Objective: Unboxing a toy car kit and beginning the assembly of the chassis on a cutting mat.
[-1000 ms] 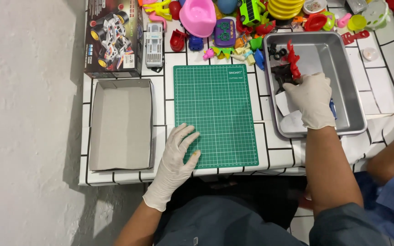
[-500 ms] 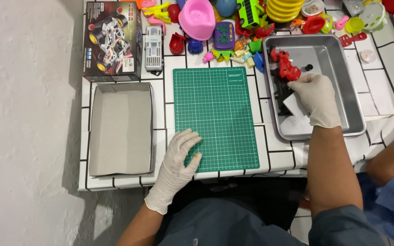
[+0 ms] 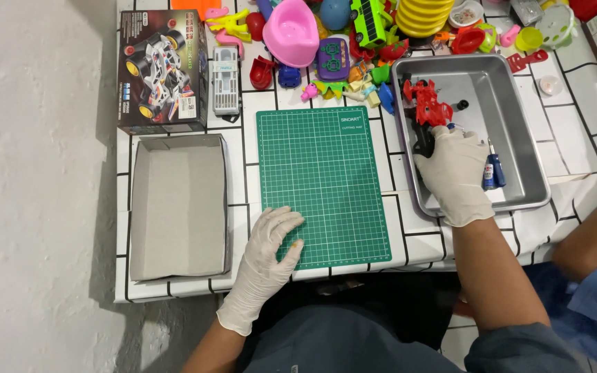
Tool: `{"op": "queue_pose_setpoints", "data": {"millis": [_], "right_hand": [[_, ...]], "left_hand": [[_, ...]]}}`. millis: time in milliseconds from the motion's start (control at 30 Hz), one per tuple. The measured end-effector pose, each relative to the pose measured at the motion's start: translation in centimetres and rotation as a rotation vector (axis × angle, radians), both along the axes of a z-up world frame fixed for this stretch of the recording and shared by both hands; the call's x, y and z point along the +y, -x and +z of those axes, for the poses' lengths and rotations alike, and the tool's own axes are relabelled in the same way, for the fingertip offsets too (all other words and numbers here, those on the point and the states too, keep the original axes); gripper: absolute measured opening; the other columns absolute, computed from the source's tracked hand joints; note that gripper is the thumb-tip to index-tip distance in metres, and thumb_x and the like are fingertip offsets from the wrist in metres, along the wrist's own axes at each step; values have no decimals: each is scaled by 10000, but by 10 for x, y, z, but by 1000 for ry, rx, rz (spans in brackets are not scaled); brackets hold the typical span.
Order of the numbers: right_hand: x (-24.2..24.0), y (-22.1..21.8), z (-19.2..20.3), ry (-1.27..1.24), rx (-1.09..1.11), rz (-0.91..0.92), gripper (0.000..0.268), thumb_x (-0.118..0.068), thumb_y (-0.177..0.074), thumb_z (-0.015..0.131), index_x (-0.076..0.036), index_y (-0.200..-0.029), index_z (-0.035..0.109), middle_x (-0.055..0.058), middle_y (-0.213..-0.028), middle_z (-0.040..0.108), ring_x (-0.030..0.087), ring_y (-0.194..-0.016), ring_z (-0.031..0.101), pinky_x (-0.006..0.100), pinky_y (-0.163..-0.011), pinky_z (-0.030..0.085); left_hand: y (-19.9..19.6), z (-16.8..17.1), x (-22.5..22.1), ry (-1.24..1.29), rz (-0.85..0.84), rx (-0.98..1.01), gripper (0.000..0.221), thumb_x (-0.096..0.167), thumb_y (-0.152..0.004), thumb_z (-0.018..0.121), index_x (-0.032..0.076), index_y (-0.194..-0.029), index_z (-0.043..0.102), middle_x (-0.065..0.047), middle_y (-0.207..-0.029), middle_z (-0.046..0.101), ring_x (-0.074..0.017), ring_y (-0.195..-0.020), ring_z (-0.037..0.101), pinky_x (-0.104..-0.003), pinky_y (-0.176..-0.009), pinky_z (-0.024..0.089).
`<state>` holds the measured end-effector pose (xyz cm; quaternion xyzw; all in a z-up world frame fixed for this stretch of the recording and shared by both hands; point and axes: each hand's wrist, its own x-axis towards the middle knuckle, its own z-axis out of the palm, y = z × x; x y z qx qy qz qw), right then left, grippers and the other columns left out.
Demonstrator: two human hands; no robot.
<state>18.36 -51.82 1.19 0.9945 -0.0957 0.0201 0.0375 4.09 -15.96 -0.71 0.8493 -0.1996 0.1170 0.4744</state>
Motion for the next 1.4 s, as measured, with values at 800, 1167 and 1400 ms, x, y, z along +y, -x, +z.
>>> {"op": "queue_pose_setpoints", "data": {"millis": [800,1167,1400], "right_hand": [[-6,43,77,-1459,-130,-201,425,-56,-926,630,-105,-1345,576,59,-1126,690,104,-968,660,211,-877,542],[78,66,53,-1808,45,-68,588,11,-821,723,-29,-1390,582,111,-1202,673,226,-1085,674,400,-912,590],[143,60,28,-1486,180,30,650,-104,-850,810,-7,-1425,522,204,-1095,698,242,-940,715,348,-749,628]], "left_hand": [[1,0,-1,-48,-2,-108,317,205,-987,612,82,-1280,607,-76,-1286,645,-288,-1302,568,-533,-1230,330],[-5,-13,-1,-1,36,1,392,196,-960,672,113,-1332,577,-103,-1257,627,-306,-1292,573,-532,-1204,322],[-37,11,-11,-93,-3,-66,732,382,-934,719,89,-1515,384,-210,-1469,463,-402,-1415,424,-585,-1230,247]]}}
